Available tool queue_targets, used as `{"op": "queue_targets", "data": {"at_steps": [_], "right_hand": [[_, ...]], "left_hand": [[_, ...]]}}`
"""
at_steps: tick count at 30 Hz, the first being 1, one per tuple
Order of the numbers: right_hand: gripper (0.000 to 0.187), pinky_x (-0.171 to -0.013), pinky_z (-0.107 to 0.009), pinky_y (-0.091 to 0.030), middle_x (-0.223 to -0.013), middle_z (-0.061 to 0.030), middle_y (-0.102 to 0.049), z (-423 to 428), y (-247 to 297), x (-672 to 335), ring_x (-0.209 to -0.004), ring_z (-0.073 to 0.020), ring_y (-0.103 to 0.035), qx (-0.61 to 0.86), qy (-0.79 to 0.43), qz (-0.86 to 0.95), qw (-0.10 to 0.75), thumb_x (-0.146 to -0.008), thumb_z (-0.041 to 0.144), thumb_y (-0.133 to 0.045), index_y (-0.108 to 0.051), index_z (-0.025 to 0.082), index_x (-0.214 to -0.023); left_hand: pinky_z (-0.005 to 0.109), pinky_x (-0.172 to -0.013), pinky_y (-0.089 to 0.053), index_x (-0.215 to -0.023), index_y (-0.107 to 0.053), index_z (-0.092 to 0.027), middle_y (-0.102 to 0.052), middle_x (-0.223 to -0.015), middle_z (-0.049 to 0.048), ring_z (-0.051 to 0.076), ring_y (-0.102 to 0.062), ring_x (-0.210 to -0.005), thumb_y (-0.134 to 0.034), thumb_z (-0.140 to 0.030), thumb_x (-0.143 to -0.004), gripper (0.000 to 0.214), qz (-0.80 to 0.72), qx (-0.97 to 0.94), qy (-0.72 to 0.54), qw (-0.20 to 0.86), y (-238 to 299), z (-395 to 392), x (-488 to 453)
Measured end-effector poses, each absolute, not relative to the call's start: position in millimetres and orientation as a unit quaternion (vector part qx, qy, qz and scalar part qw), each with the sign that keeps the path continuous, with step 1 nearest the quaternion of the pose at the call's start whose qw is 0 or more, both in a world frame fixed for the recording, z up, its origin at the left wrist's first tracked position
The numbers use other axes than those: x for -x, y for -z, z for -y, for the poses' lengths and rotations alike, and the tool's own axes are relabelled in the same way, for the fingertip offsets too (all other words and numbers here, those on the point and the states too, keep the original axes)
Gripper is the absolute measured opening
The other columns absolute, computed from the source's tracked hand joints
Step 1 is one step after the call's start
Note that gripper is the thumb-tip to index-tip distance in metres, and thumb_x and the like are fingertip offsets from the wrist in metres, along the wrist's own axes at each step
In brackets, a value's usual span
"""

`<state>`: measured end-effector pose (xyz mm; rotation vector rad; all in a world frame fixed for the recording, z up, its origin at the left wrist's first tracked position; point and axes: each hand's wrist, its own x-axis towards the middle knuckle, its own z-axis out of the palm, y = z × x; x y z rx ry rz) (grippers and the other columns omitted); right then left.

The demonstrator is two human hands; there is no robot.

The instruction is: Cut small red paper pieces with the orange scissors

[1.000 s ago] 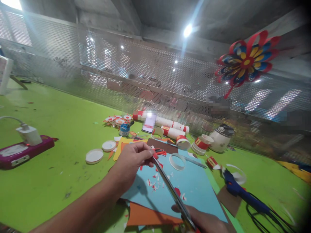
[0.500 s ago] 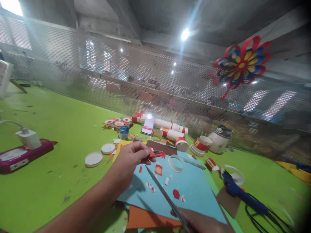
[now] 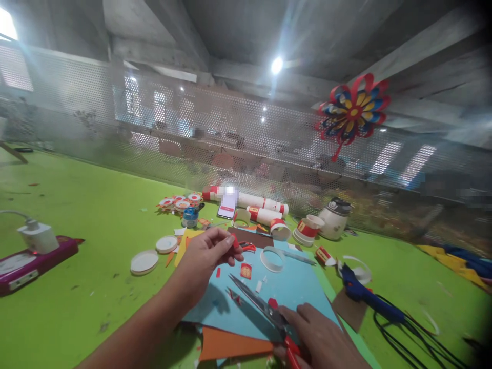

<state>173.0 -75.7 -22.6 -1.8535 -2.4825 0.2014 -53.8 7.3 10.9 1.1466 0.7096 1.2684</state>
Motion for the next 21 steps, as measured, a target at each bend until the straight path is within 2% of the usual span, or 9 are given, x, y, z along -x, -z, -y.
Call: {"op": "queue_targets", "data": {"at_steps": [3, 7, 10, 13, 17, 21], "right_hand": [[0.041, -0.077, -0.042, -0.051, -0.1, -0.0147, -0.063, 70.9, 16.2, -171.6, -0.09, -0.0288, -0.063, 0.614, -0.039, 0.787, 0.053, -0.085, 0.027, -0.049, -0.057, 0.02, -0.124], [0.036, -0.081, -0.039, -0.048, -0.103, -0.0134, -0.066, 61.6, 10.1, -176.5, -0.094, -0.0273, -0.062, 0.621, -0.063, 0.767, 0.152, -0.084, 0.026, -0.046, -0.061, 0.019, -0.116], [0.034, -0.07, -0.03, -0.05, -0.089, -0.0064, -0.071, 59.2, 8.8, -179.6, -0.079, -0.0223, -0.065, 0.609, -0.15, 0.745, 0.225, -0.076, 0.021, -0.051, -0.064, 0.018, -0.107], [0.035, -0.06, -0.026, -0.049, -0.073, -0.0037, -0.067, 63.5, 10.3, -177.8, -0.066, -0.0204, -0.063, 0.567, -0.217, 0.743, 0.281, -0.072, 0.018, -0.05, -0.063, 0.014, -0.104], [0.025, -0.064, -0.026, -0.051, -0.076, -0.0046, -0.068, 69.9, 14.6, -168.2, -0.076, -0.0218, -0.064, 0.522, -0.264, 0.75, 0.31, -0.077, 0.019, -0.053, -0.064, 0.016, -0.098], [0.021, -0.061, -0.021, -0.052, -0.081, -0.0029, -0.069, 73.1, 21.3, -159.6, -0.07, -0.0177, -0.065, 0.526, -0.272, 0.737, 0.326, -0.078, 0.028, -0.056, -0.066, 0.019, -0.095]], "left_hand": [[0.026, -0.062, -0.043, -0.071, -0.054, -0.015, -0.062, -0.066, 0.0019, 0.012, -0.056, -0.062, -0.062, -0.027, -0.078, 0.017, -0.307, -0.502, -0.547, 0.595, -8.8, -8.8, 52.5], [0.026, -0.059, -0.043, -0.074, -0.055, -0.015, -0.061, -0.066, 0.001, 0.012, -0.057, -0.061, -0.062, -0.028, -0.079, 0.016, -0.322, -0.516, -0.546, 0.576, -5.2, -11.6, 51.3], [0.027, -0.058, -0.043, -0.075, -0.057, -0.015, -0.062, -0.066, 0.0014, 0.014, -0.057, -0.062, -0.061, -0.031, -0.079, 0.017, -0.328, -0.523, -0.553, 0.559, -2.3, -13.1, 50.4], [0.028, -0.061, -0.044, -0.073, -0.059, -0.016, -0.062, -0.067, 0.0015, 0.014, -0.057, -0.064, -0.062, -0.032, -0.077, 0.017, -0.339, -0.517, -0.57, 0.541, -1.4, -13.0, 49.9], [0.025, -0.062, -0.042, -0.07, -0.06, -0.015, -0.06, -0.067, 0.0007, 0.012, -0.052, -0.064, -0.063, -0.031, -0.077, 0.018, -0.352, -0.51, -0.582, 0.526, -5.5, -9.3, 51.4], [0.025, -0.062, -0.041, -0.072, -0.06, -0.015, -0.06, -0.069, 0.0011, 0.012, -0.051, -0.064, -0.064, -0.032, -0.076, 0.018, -0.351, -0.493, -0.582, 0.543, -12.0, -4.7, 54.4]]}}
